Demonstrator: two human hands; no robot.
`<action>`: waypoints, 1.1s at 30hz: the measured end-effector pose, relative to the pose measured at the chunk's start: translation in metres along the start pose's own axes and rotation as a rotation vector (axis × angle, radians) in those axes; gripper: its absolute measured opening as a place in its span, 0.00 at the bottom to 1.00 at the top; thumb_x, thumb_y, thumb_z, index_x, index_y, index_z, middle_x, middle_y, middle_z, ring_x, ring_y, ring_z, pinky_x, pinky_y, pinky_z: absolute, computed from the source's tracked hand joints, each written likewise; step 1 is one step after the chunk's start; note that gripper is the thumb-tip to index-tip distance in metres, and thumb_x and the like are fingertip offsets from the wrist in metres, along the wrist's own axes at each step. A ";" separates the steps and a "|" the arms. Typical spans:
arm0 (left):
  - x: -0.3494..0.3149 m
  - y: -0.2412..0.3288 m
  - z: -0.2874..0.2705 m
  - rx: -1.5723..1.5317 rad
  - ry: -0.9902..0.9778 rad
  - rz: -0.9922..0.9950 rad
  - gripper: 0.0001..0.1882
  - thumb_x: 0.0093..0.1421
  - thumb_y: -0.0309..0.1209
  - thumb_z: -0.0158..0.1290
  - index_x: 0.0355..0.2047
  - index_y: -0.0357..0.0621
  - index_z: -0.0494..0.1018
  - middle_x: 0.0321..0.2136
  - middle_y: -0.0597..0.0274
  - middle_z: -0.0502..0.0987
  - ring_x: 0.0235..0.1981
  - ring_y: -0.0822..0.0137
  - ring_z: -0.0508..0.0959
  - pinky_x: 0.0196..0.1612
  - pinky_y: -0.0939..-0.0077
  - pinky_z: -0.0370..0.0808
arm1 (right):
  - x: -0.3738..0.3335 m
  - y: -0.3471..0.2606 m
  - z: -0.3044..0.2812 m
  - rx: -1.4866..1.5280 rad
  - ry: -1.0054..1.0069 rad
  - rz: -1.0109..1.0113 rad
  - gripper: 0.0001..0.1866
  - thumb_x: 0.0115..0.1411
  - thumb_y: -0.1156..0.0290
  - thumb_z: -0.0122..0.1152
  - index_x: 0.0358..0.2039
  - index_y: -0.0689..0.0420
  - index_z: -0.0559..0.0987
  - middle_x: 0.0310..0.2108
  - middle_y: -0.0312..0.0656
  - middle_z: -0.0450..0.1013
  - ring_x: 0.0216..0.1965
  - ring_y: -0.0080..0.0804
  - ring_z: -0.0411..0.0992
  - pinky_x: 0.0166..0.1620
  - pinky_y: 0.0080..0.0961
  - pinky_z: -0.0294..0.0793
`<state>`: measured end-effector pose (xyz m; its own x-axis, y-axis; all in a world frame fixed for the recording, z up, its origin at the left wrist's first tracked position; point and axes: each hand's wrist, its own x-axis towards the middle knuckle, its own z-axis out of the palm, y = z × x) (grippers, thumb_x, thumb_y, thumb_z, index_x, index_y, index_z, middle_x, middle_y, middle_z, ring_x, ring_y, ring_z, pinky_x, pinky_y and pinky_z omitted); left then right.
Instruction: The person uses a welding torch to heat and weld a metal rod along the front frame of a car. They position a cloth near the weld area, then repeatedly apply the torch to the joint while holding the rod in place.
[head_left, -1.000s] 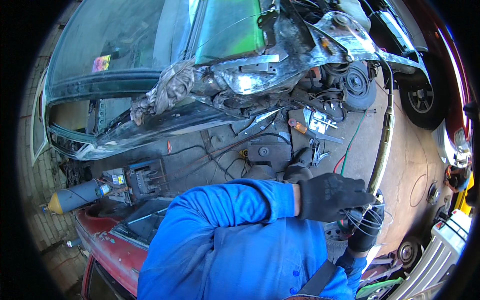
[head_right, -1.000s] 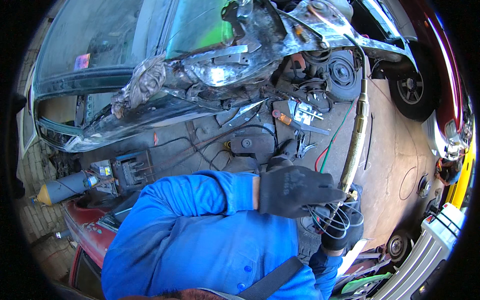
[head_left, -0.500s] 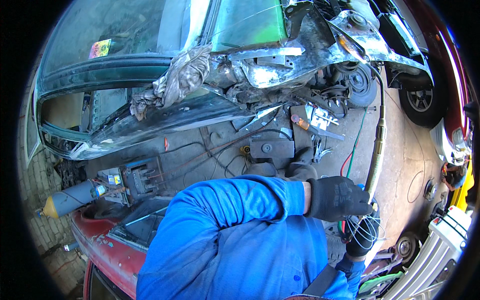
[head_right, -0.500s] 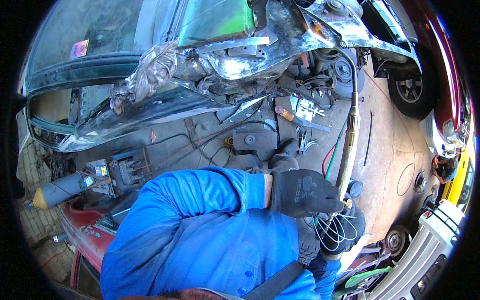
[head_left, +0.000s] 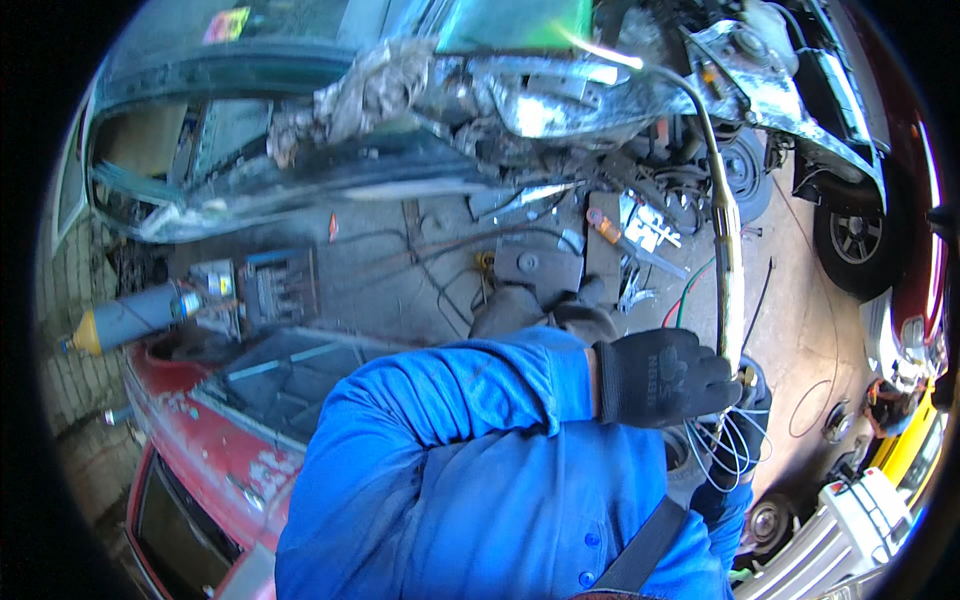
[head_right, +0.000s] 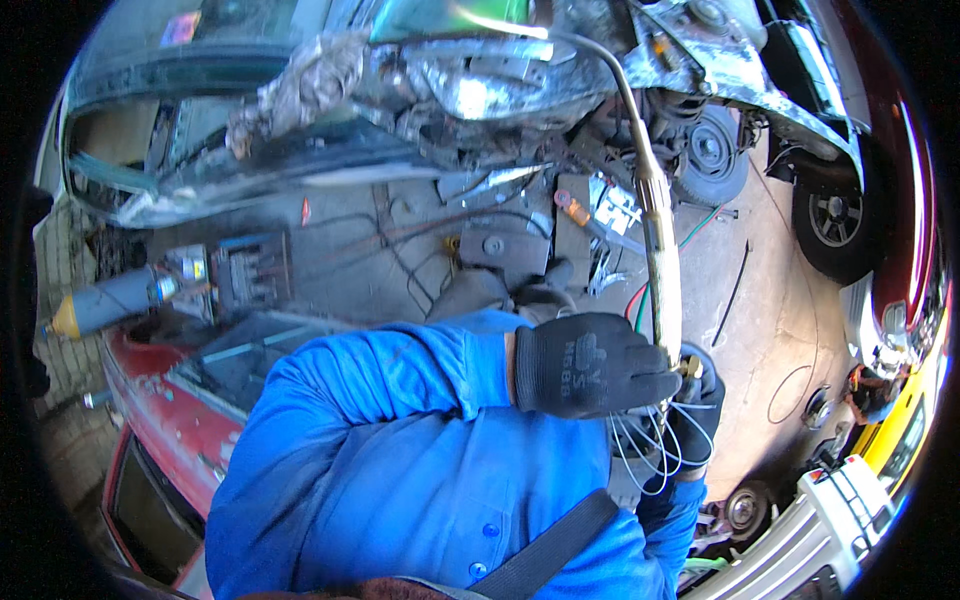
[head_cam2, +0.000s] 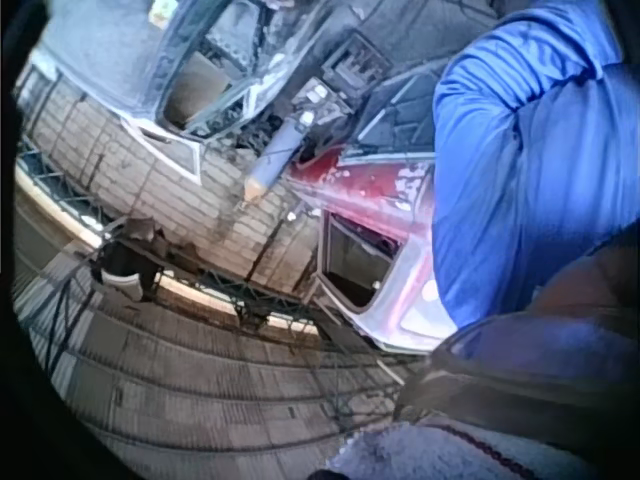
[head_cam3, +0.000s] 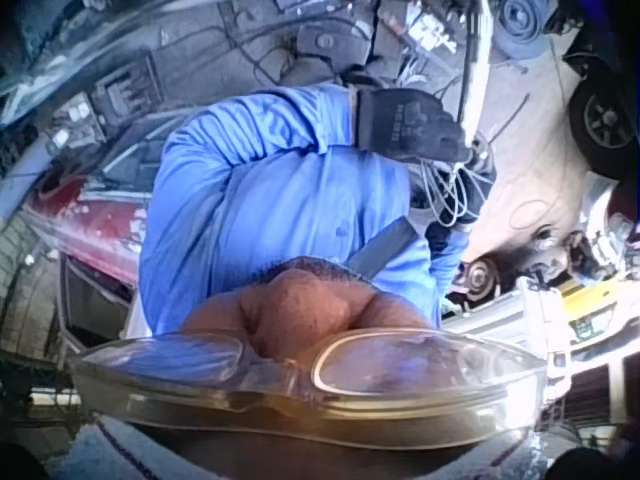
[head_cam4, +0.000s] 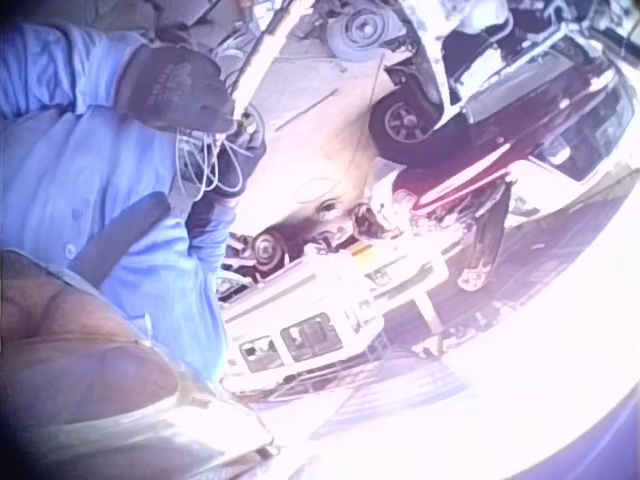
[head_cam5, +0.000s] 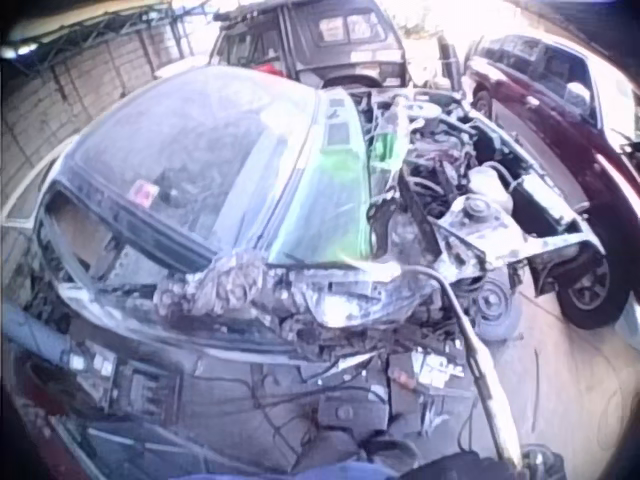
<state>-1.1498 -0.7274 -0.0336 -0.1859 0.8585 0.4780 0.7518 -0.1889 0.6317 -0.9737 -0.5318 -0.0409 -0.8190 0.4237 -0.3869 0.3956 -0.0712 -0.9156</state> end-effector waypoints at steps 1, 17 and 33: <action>-0.001 0.001 0.004 0.028 0.078 -0.002 0.22 0.63 0.34 0.56 0.56 0.44 0.77 0.41 0.59 0.81 0.38 0.62 0.84 0.38 0.63 0.82 | 0.006 -0.005 -0.004 -0.041 -0.036 0.015 0.37 0.70 0.36 0.62 0.53 0.64 0.81 0.41 0.36 0.80 0.41 0.24 0.76 0.47 0.26 0.77; -0.026 0.002 0.014 0.178 0.381 -0.267 0.22 0.59 0.38 0.65 0.53 0.47 0.82 0.40 0.60 0.82 0.32 0.62 0.83 0.35 0.64 0.79 | 0.092 -0.055 0.015 -0.101 -0.547 0.039 0.40 0.66 0.36 0.68 0.57 0.65 0.80 0.44 0.39 0.82 0.42 0.24 0.79 0.47 0.24 0.78; -0.064 -0.018 -0.018 -0.078 0.063 0.027 0.25 0.60 0.35 0.58 0.58 0.42 0.77 0.41 0.57 0.82 0.39 0.58 0.85 0.41 0.61 0.82 | -0.004 -0.012 0.065 -0.113 -0.102 0.029 0.36 0.70 0.38 0.62 0.53 0.64 0.82 0.43 0.39 0.81 0.42 0.26 0.77 0.46 0.26 0.76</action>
<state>-1.1631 -0.7880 -0.0644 -0.2073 0.8215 0.5312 0.7062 -0.2501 0.6624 -1.0022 -0.5912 -0.0354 -0.8421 0.3288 -0.4274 0.4595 0.0225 -0.8879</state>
